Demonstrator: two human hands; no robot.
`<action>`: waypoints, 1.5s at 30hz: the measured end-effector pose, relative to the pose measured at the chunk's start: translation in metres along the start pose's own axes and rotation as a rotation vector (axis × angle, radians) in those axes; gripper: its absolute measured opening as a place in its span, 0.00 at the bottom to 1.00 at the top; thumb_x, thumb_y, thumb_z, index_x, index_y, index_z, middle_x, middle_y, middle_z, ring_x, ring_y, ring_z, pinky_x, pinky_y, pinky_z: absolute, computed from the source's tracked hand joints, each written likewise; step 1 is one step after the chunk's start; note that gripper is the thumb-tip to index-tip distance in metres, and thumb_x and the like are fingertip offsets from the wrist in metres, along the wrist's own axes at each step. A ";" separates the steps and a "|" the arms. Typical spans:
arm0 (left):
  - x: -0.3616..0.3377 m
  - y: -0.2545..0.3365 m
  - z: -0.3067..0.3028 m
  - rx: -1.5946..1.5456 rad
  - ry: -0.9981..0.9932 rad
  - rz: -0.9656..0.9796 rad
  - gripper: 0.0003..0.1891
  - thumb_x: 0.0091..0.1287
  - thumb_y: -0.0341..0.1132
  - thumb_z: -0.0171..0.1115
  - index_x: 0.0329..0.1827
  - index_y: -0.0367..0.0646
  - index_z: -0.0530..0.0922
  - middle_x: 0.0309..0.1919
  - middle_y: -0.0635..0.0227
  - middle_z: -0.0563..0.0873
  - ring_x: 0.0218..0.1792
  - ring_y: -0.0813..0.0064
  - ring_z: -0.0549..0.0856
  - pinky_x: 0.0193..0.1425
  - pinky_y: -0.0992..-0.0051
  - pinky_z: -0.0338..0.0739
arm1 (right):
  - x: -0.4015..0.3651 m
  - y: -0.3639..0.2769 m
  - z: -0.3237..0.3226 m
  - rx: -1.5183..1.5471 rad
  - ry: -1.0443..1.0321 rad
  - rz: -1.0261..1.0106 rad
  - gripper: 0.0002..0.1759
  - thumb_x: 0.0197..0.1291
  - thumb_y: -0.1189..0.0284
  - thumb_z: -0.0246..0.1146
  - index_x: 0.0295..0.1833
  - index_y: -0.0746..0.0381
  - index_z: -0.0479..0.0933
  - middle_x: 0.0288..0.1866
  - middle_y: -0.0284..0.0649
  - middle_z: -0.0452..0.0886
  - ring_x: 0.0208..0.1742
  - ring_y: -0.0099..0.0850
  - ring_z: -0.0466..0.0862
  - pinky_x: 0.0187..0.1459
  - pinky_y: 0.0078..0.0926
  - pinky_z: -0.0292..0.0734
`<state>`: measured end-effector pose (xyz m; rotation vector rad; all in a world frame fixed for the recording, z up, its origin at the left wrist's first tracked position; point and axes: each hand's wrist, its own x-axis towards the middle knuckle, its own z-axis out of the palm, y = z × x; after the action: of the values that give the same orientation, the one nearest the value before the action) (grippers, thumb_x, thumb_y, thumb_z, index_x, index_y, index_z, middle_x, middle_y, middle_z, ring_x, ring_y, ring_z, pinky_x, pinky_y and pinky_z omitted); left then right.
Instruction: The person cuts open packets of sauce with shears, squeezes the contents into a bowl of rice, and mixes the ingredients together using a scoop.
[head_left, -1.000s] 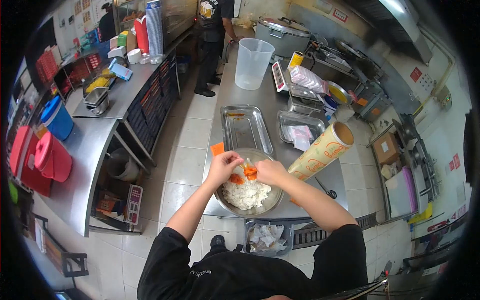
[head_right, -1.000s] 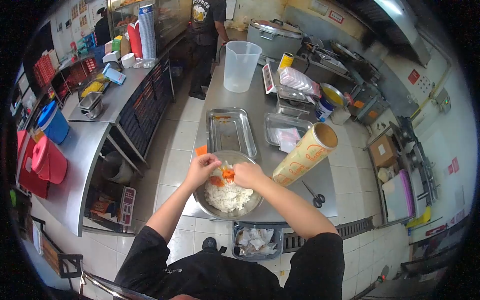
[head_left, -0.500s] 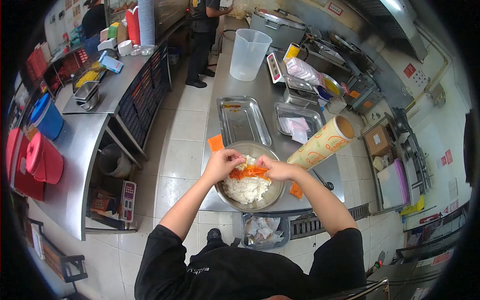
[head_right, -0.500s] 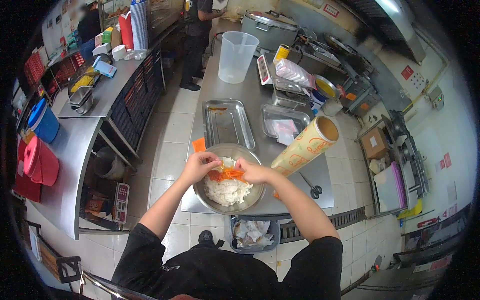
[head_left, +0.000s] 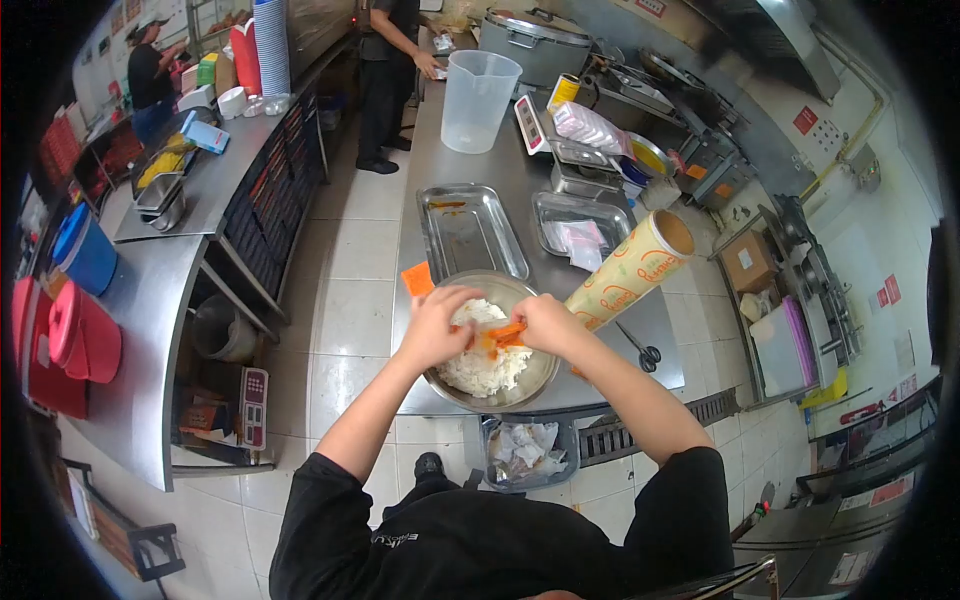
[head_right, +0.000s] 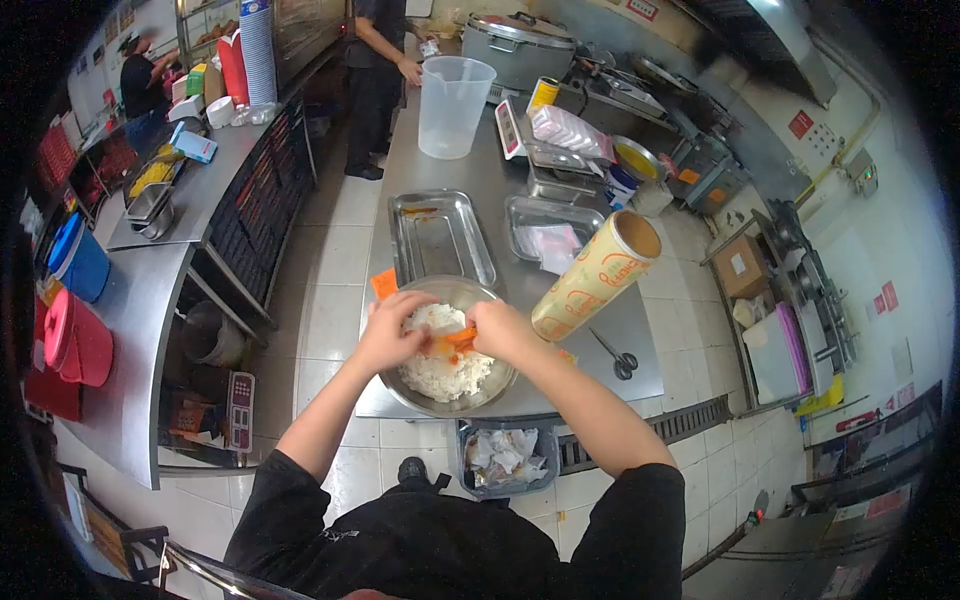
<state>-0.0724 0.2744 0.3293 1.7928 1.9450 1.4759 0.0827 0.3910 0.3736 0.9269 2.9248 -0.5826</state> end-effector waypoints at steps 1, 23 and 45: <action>0.002 0.013 -0.001 -0.003 0.102 0.146 0.12 0.53 0.36 0.66 0.39 0.45 0.81 0.34 0.68 0.84 0.35 0.68 0.81 0.51 0.68 0.64 | 0.002 -0.005 -0.003 0.002 0.003 0.003 0.10 0.37 0.80 0.62 0.31 0.66 0.79 0.30 0.51 0.80 0.35 0.45 0.81 0.38 0.36 0.76; -0.006 0.043 0.021 -0.151 -0.045 -0.141 0.11 0.56 0.32 0.63 0.40 0.38 0.81 0.27 0.56 0.84 0.26 0.67 0.84 0.32 0.72 0.78 | 0.010 0.004 0.021 0.911 0.264 0.241 0.05 0.45 0.82 0.62 0.31 0.69 0.77 0.30 0.41 0.80 0.30 0.25 0.82 0.30 0.19 0.78; 0.003 0.016 0.030 -0.303 -0.084 -0.352 0.08 0.58 0.29 0.62 0.37 0.35 0.82 0.24 0.57 0.84 0.22 0.77 0.82 0.28 0.77 0.74 | -0.010 0.013 0.027 0.584 0.273 -0.094 0.15 0.51 0.66 0.65 0.24 0.68 0.75 0.14 0.41 0.71 0.16 0.22 0.66 0.21 0.25 0.64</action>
<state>-0.0432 0.2907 0.3262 1.2890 1.7679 1.4521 0.0956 0.3857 0.3454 0.9687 3.0959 -1.4812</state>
